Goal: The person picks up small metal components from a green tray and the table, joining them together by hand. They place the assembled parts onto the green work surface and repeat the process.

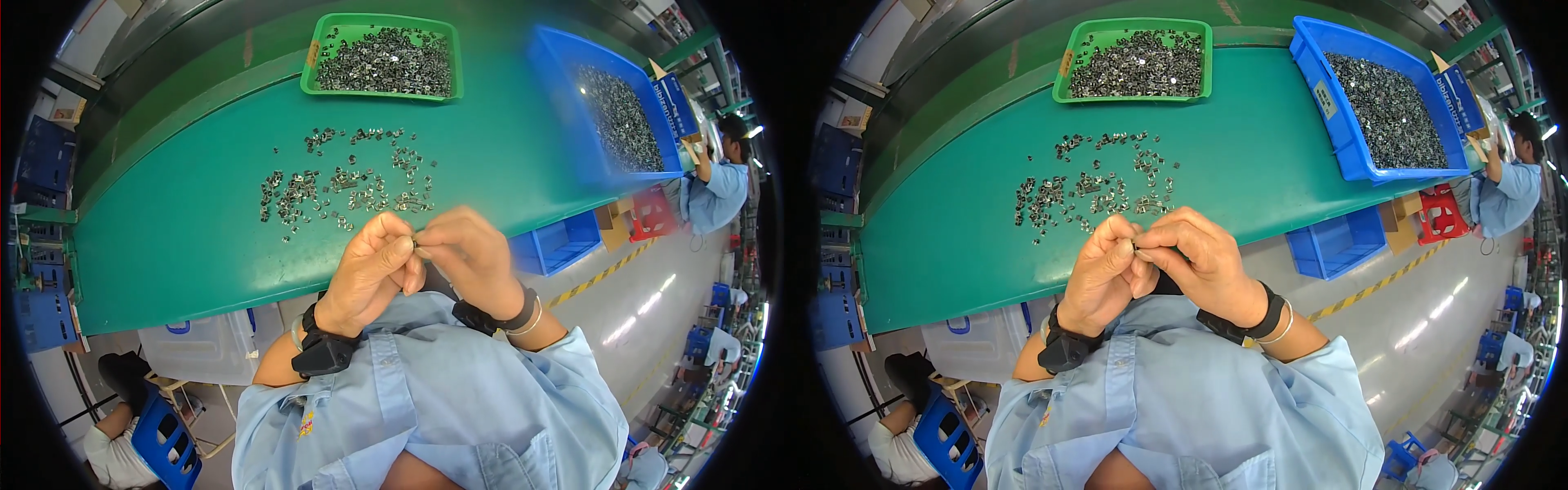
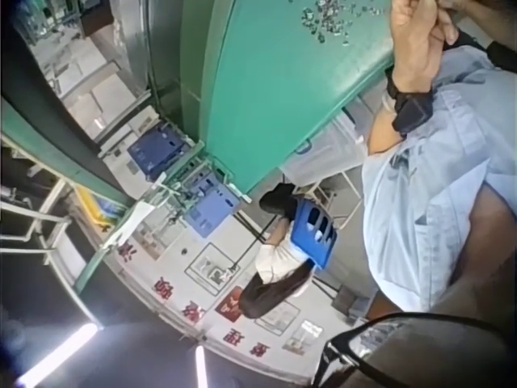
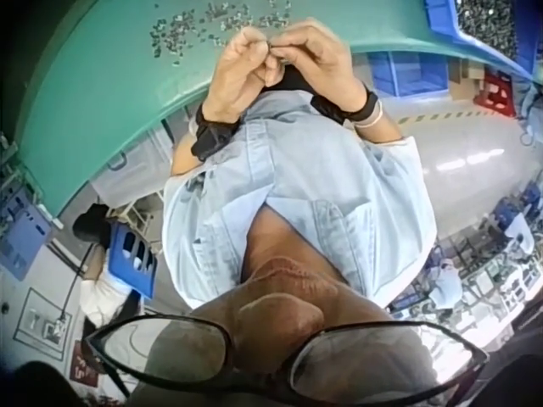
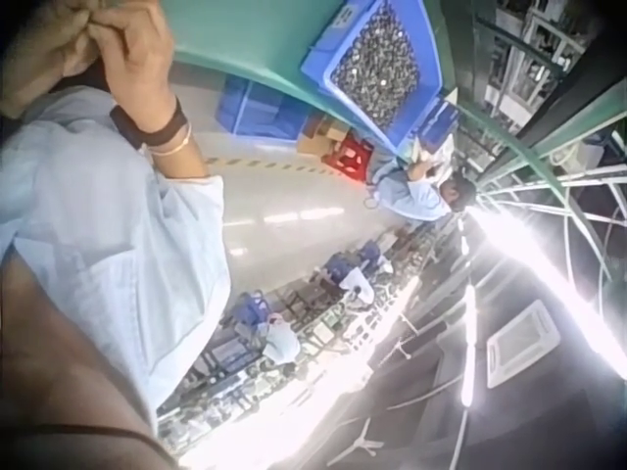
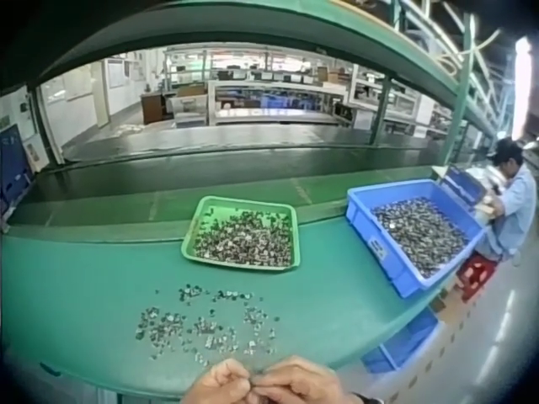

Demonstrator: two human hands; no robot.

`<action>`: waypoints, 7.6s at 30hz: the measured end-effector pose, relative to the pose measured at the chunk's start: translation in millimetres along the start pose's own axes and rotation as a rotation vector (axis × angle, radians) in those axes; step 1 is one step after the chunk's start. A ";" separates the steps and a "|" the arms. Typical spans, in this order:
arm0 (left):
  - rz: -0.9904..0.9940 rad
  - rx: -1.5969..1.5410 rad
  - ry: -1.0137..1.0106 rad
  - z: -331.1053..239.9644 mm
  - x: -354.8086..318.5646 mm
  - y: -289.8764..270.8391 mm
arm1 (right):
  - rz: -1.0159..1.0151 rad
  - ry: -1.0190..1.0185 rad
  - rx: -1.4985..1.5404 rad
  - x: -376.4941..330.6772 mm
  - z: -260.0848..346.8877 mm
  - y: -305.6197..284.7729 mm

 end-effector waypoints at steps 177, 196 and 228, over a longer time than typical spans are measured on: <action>0.055 0.147 -0.039 -15.5 -6.7 3.2 | 0.101 0.170 0.225 4.5 -19.1 11.9; -0.056 0.095 -0.024 -24.9 -1.8 -17.8 | -0.011 -0.012 -0.346 166.8 -54.4 -37.7; -0.110 0.168 0.050 -23.1 -2.7 -4.6 | -0.055 -0.117 -0.170 20.3 -3.2 13.0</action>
Point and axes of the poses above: each hand's wrist, its own x-axis towards the middle knuckle, its own y-axis out of the palm, z = x × y, the point moved 7 cm from there along x, towards the middle knuckle, and after that the axes turned 8 degrees about y, right-handed, at the moved point
